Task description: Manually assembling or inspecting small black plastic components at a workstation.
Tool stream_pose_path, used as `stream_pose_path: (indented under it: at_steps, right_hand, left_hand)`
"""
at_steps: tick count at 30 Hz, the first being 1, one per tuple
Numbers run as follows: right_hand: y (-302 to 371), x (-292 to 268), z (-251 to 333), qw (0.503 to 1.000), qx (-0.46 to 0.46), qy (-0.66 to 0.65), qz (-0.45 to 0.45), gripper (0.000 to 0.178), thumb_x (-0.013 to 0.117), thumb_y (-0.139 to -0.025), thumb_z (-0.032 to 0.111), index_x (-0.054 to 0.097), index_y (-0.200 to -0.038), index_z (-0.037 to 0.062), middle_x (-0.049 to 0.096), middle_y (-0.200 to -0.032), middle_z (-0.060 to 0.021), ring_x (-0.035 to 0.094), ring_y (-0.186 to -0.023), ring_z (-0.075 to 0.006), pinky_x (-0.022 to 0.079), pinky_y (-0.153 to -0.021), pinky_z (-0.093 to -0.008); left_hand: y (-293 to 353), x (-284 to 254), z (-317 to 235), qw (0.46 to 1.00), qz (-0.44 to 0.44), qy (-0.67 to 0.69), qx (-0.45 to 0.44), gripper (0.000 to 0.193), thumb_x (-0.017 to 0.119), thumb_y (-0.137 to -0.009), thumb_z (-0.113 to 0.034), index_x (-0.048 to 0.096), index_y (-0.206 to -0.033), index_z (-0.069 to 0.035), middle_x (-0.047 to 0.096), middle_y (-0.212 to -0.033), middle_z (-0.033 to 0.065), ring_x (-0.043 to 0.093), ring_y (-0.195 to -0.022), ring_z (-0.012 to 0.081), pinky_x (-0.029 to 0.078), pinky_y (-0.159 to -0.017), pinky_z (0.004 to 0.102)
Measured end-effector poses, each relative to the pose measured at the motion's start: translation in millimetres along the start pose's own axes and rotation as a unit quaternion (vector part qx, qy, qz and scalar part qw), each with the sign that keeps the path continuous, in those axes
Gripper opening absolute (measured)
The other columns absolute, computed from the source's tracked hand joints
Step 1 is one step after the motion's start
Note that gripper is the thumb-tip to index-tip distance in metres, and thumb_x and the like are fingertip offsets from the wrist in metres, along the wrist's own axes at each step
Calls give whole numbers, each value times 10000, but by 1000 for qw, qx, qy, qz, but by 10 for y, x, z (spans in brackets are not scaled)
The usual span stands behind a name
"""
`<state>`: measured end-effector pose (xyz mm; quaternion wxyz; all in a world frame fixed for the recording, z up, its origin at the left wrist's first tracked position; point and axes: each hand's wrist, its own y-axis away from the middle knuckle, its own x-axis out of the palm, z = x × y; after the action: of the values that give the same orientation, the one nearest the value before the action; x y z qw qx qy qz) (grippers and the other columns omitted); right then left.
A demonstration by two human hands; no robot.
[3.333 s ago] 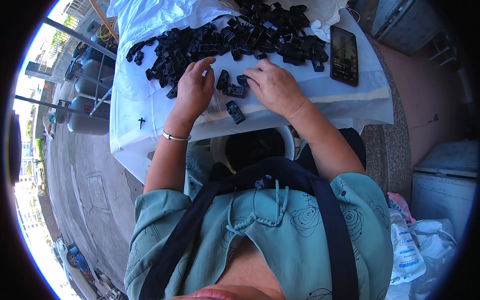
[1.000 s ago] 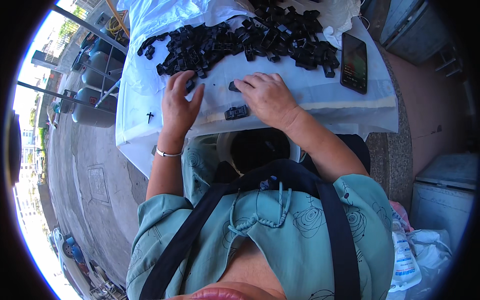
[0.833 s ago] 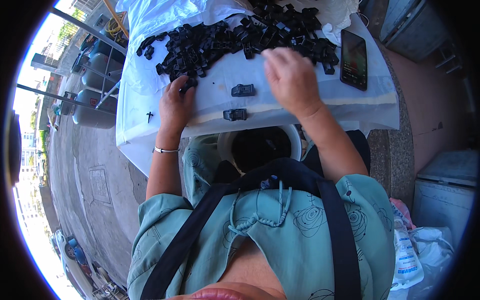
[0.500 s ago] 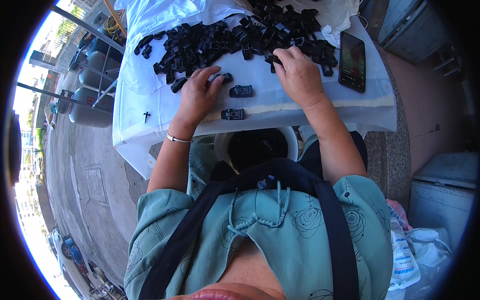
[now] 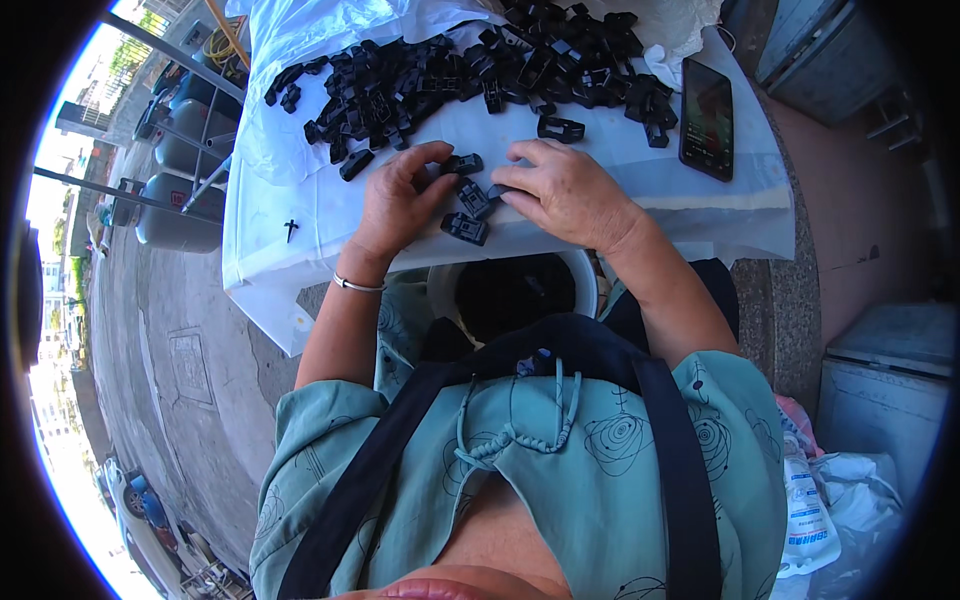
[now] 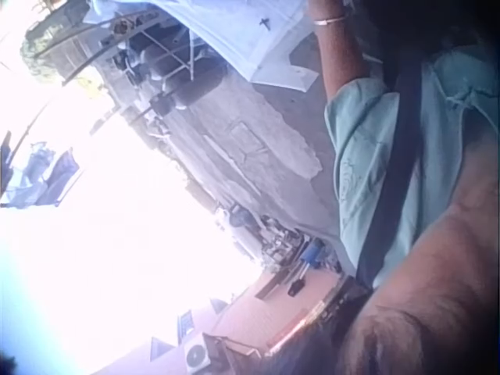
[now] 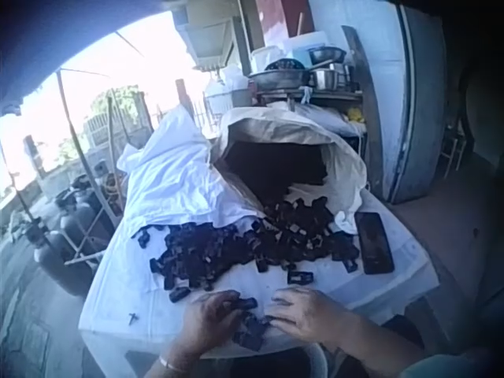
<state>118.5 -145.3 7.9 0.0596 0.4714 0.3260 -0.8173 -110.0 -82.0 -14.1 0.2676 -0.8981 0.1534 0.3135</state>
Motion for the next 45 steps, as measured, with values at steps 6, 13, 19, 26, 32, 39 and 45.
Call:
stream_pose_path:
  at_steps: [6,13,19,26,32,39,45]
  right_hand:
    - [-109,-99,91,967,108,-202,112,291,681,-770,-2,631,-1054,43,599,-904,-95,628,-783,-222,517,-681,-290]
    - [-203,390,166,992,13,-9,-125,280,654,-788,-17,626,-1063,27,606,-989,-112,644,-833,-245,552,-722,-329]
    - [-157,344,164,987,16,-137,-76,267,650,-787,-4,662,-1046,62,610,-1010,-102,633,-837,-272,534,-734,-349]
    - [-127,361,236,995,-51,43,-77,276,683,-737,45,693,-1009,95,622,-1013,-70,597,-923,-255,476,-765,-362]
    - [-74,269,129,998,-17,-57,-30,243,660,-797,79,686,-1038,73,622,-1050,-110,592,-938,-271,490,-812,-369]
    - [-97,-73,-165,954,168,248,-6,342,640,-841,123,604,-1175,64,618,-1086,-140,610,-956,-315,504,-837,-392]
    - [-110,14,-123,989,116,-2,-94,342,641,-825,88,603,-1163,56,624,-1073,-143,608,-975,-308,498,-859,-380]
  left_hand:
    - [40,-52,37,996,49,57,43,434,761,-714,-47,618,-1122,-82,656,-870,29,570,-652,124,487,-617,261]
    - [28,-47,13,997,51,45,29,538,780,-682,-96,574,-1179,-108,663,-860,47,585,-644,176,493,-613,299]
    - [23,-27,10,998,43,44,30,553,793,-669,-115,572,-1176,-108,671,-859,55,600,-665,194,503,-632,303]
    - [37,-68,-20,998,41,37,39,489,763,-688,-113,584,-1142,-90,669,-891,62,607,-667,202,507,-643,303]
    - [157,-285,46,993,-101,-56,24,346,711,-753,-134,605,-1077,-76,636,-980,92,622,-743,246,517,-685,350]
    - [82,-422,337,969,-128,-204,-60,207,670,-801,-123,647,-1002,-79,630,-948,140,629,-777,322,513,-691,393]
    - [86,-215,73,983,-65,-136,102,118,615,-758,0,645,-852,-63,588,-866,122,603,-791,332,508,-684,399]
